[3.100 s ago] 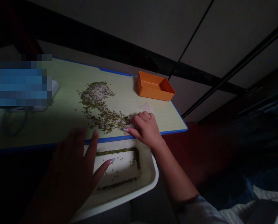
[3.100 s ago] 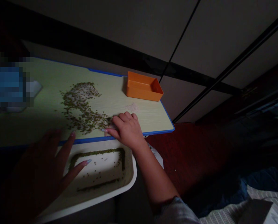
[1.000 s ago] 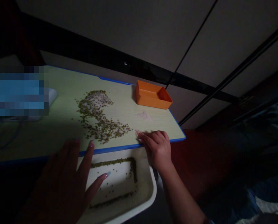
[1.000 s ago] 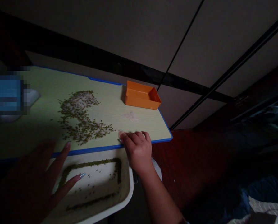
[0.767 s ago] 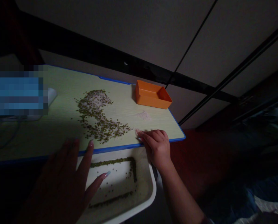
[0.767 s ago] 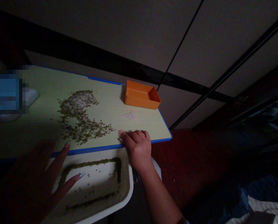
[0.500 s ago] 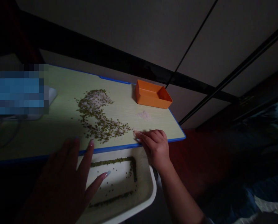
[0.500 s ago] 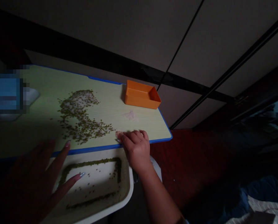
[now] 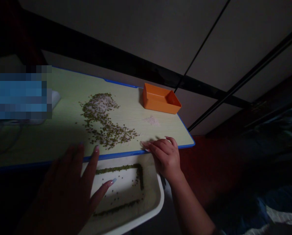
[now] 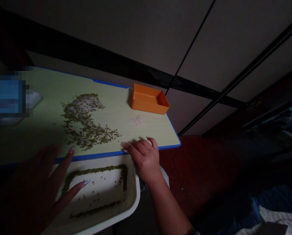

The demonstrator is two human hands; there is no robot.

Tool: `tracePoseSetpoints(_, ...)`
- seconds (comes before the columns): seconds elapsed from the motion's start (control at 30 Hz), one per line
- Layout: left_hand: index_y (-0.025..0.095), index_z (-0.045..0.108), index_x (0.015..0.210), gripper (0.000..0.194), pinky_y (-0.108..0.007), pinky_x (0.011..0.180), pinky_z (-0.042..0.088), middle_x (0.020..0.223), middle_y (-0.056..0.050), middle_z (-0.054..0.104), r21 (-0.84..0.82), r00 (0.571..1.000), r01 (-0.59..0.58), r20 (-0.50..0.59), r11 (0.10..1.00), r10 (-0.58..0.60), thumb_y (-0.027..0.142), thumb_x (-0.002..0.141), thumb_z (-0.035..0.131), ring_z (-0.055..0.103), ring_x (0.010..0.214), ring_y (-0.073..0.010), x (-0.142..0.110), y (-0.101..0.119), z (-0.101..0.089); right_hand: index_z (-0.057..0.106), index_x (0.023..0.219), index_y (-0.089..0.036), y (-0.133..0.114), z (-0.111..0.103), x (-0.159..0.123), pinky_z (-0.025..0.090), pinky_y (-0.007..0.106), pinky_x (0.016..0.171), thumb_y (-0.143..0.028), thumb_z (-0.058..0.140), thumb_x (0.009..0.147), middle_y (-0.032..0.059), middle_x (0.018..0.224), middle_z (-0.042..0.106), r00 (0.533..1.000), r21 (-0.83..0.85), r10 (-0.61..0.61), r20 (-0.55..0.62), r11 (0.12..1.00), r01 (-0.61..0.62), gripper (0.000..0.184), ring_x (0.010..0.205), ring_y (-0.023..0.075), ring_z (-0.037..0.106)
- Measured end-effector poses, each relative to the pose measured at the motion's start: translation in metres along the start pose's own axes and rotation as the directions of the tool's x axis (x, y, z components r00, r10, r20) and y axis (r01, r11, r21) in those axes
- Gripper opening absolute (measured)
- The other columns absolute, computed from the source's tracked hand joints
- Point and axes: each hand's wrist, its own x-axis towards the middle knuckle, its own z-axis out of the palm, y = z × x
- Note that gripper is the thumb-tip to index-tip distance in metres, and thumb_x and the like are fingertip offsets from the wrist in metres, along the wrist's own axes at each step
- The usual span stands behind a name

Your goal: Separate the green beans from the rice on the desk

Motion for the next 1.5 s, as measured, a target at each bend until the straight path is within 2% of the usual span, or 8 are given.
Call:
tracePoseSetpoints(0.17, 0.03, 0.005, 0.153, 0.082, -0.078, 0.097, 0.044, 0.156, -0.019, 0.034, 0.027, 0.999, -0.042, -0.012, 0.999, 0.043, 0.051, 0.083, 0.043, 0.03, 0.143, -0.0503, 0.001, 0.0, 0.0, 0.069, 0.113, -0.028, 0.0, 0.005, 0.005, 0.038, 0.038, 0.093, -0.024, 0.061, 0.094, 0.0005, 0.097, 0.076, 0.999, -0.01, 0.032, 0.026, 0.999, -0.031, 0.021, 0.09, 0.0164, 0.065)
tracePoseSetpoints(0.4, 0.025, 0.008, 0.153, 0.085, -0.077, 0.101, 0.042, 0.157, -0.022, 0.031, 0.032, 1.0, -0.023, 0.005, 0.999, 0.023, 0.049, 0.081, 0.047, 0.032, 0.14, -0.0526, -0.002, 0.0, 0.0, 0.072, 0.107, -0.024, 0.0, 0.01, 0.018, 0.038, 0.037, 0.088, -0.026, 0.058, 0.096, 0.0027, 0.094, 0.076, 0.998, -0.038, 0.065, 0.025, 0.997, -0.064, 0.017, 0.09, 0.0177, 0.064)
tracePoseSetpoints(0.53, 0.031, 0.005, 0.152, 0.084, -0.076, 0.102, 0.041, 0.157, -0.018, 0.033, 0.016, 1.0, -0.011, 0.002, 1.0, 0.011, 0.05, 0.082, 0.046, 0.031, 0.142, -0.0503, -0.003, 0.0, -0.001, 0.073, 0.102, -0.022, 0.0, 0.015, 0.021, 0.039, 0.036, 0.085, -0.026, 0.06, 0.095, 0.004, 0.093, 0.076, 0.996, -0.035, 0.086, 0.023, 0.996, -0.085, 0.015, 0.089, 0.0178, 0.064)
tracePoseSetpoints(0.63, 0.036, 0.004, 0.152, 0.083, -0.074, 0.105, 0.04, 0.159, -0.013, 0.032, 0.012, 1.0, 0.007, 0.02, 1.0, -0.007, 0.051, 0.082, 0.046, 0.029, 0.145, -0.0462, -0.004, -0.001, 0.0, 0.072, 0.1, -0.022, -0.001, 0.016, 0.02, 0.038, 0.037, 0.09, -0.026, 0.061, 0.094, 0.0034, 0.094, 0.077, 0.999, -0.028, 0.053, 0.002, 0.998, -0.053, 0.013, 0.089, 0.0177, 0.064)
tracePoseSetpoints(0.77, 0.026, 0.01, 0.153, 0.082, -0.073, 0.102, 0.041, 0.159, -0.022, 0.028, 0.052, 0.999, -0.035, -0.013, 0.998, 0.036, 0.053, 0.083, 0.044, 0.034, 0.141, -0.0498, -0.004, -0.002, 0.001, 0.071, 0.1, -0.023, -0.004, 0.013, 0.016, 0.038, 0.038, 0.093, -0.024, 0.061, 0.094, 0.002, 0.093, 0.077, 0.999, -0.021, 0.006, -0.036, 1.0, -0.007, 0.012, 0.089, 0.0164, 0.065)
tracePoseSetpoints(0.87, 0.018, 0.015, 0.152, 0.082, -0.071, 0.096, 0.045, 0.154, -0.029, 0.033, 0.102, 0.994, -0.088, -0.052, 0.991, 0.093, 0.053, 0.083, 0.043, 0.04, 0.135, -0.0529, -0.002, -0.002, 0.001, 0.07, 0.099, -0.021, -0.003, 0.009, 0.013, 0.038, 0.038, 0.093, -0.022, 0.061, 0.094, 0.0025, 0.092, 0.077, 0.998, -0.029, -0.005, -0.067, 1.0, 0.003, 0.011, 0.088, 0.0163, 0.066)
tracePoseSetpoints(0.97, 0.015, 0.019, 0.151, 0.082, -0.069, 0.097, 0.045, 0.151, -0.031, 0.037, 0.123, 0.993, -0.092, -0.058, 0.988, 0.1, 0.053, 0.083, 0.044, 0.043, 0.133, -0.0525, -0.001, -0.001, 0.002, 0.07, 0.1, -0.021, 0.0, 0.007, 0.011, 0.038, 0.038, 0.092, -0.021, 0.061, 0.093, 0.0028, 0.092, 0.076, 0.997, -0.034, 0.002, -0.079, 0.999, -0.005, 0.011, 0.088, 0.0167, 0.066)
tracePoseSetpoints(1.5, 0.019, 0.017, 0.152, 0.082, -0.068, 0.102, 0.042, 0.155, -0.026, 0.033, 0.11, 0.997, -0.066, -0.03, 0.992, 0.069, 0.055, 0.082, 0.043, 0.037, 0.139, -0.0487, -0.005, -0.004, 0.003, 0.071, 0.098, -0.022, -0.005, 0.011, 0.014, 0.039, 0.036, 0.088, -0.022, 0.06, 0.094, 0.0025, 0.093, 0.076, 0.999, -0.041, -0.002, -0.051, 0.999, 0.0, 0.012, 0.088, 0.0166, 0.065)
